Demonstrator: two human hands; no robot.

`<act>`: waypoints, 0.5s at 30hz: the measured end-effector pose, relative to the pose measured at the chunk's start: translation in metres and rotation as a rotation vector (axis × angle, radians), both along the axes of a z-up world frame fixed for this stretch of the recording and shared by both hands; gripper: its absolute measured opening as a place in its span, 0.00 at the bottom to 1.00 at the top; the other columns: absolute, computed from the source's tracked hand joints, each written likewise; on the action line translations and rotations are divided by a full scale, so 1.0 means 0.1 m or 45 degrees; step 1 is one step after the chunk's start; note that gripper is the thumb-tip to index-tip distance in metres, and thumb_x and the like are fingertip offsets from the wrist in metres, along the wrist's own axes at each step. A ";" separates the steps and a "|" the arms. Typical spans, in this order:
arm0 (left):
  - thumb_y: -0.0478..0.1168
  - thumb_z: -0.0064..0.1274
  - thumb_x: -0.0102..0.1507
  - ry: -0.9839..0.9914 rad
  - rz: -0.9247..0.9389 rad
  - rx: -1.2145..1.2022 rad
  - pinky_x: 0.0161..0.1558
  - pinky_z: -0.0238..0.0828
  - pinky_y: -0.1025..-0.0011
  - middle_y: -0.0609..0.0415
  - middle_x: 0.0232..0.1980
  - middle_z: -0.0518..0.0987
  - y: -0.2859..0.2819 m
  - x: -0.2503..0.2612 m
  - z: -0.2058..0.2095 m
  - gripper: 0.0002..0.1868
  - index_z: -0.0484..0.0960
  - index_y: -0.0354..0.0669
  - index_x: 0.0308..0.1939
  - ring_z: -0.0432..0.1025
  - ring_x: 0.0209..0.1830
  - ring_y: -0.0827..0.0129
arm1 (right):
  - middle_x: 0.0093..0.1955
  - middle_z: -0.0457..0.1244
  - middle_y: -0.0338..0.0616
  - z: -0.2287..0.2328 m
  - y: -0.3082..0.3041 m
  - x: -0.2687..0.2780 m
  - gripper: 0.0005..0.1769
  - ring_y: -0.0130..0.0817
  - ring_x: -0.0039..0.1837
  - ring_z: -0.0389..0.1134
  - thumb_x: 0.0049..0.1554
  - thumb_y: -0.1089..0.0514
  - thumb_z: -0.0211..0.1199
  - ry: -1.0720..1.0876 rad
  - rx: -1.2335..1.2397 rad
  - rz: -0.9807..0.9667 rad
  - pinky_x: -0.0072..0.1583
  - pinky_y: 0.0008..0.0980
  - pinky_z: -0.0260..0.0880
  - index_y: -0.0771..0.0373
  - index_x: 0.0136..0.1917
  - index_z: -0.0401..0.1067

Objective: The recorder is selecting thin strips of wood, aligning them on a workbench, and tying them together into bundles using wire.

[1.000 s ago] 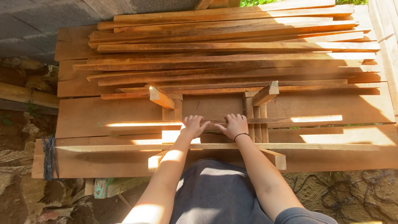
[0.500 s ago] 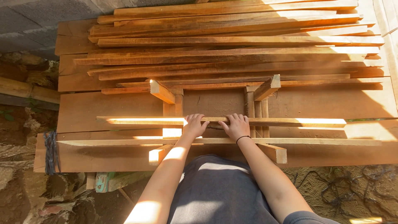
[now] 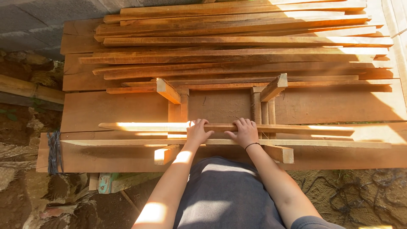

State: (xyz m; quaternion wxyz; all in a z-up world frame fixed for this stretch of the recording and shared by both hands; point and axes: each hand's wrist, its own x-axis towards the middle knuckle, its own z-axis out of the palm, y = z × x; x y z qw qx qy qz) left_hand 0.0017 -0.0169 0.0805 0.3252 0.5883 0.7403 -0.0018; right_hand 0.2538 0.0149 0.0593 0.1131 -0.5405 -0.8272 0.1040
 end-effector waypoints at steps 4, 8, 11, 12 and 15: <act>0.65 0.57 0.58 -0.067 -0.013 0.037 0.56 0.69 0.47 0.54 0.54 0.79 -0.16 0.02 0.54 0.27 0.78 0.56 0.52 0.73 0.60 0.51 | 0.42 0.60 0.30 0.01 0.00 0.07 0.25 0.30 0.52 0.66 0.53 0.25 0.60 0.053 0.184 0.106 0.61 0.37 0.62 0.44 0.44 0.67; 0.73 0.36 0.66 0.078 -0.145 0.112 0.57 0.69 0.51 0.57 0.53 0.81 -0.19 -0.05 0.42 0.31 0.79 0.59 0.55 0.76 0.58 0.56 | 0.39 0.65 0.31 -0.01 0.00 0.10 0.22 0.30 0.49 0.70 0.59 0.27 0.54 0.030 0.046 0.089 0.61 0.35 0.63 0.43 0.47 0.70; 0.72 0.31 0.69 0.152 -0.186 0.133 0.56 0.71 0.52 0.59 0.52 0.82 -0.22 -0.06 0.25 0.31 0.81 0.60 0.54 0.75 0.58 0.58 | 0.42 0.69 0.32 0.10 0.00 0.07 0.25 0.31 0.51 0.72 0.62 0.26 0.47 -0.067 -0.157 0.078 0.62 0.37 0.63 0.42 0.50 0.74; 0.71 0.29 0.69 0.189 -0.202 0.134 0.55 0.72 0.53 0.60 0.52 0.82 -0.21 -0.06 0.18 0.32 0.81 0.61 0.53 0.74 0.57 0.58 | 0.44 0.71 0.32 0.17 0.02 0.06 0.28 0.32 0.54 0.72 0.64 0.26 0.44 -0.117 -0.277 0.070 0.63 0.39 0.63 0.42 0.52 0.76; 0.70 0.25 0.70 0.206 -0.236 0.116 0.58 0.66 0.54 0.57 0.49 0.82 -0.23 -0.07 0.13 0.33 0.81 0.60 0.55 0.75 0.56 0.58 | 0.46 0.73 0.33 0.31 0.05 0.03 0.31 0.35 0.55 0.73 0.64 0.25 0.38 -0.219 -0.530 0.066 0.63 0.40 0.63 0.37 0.52 0.79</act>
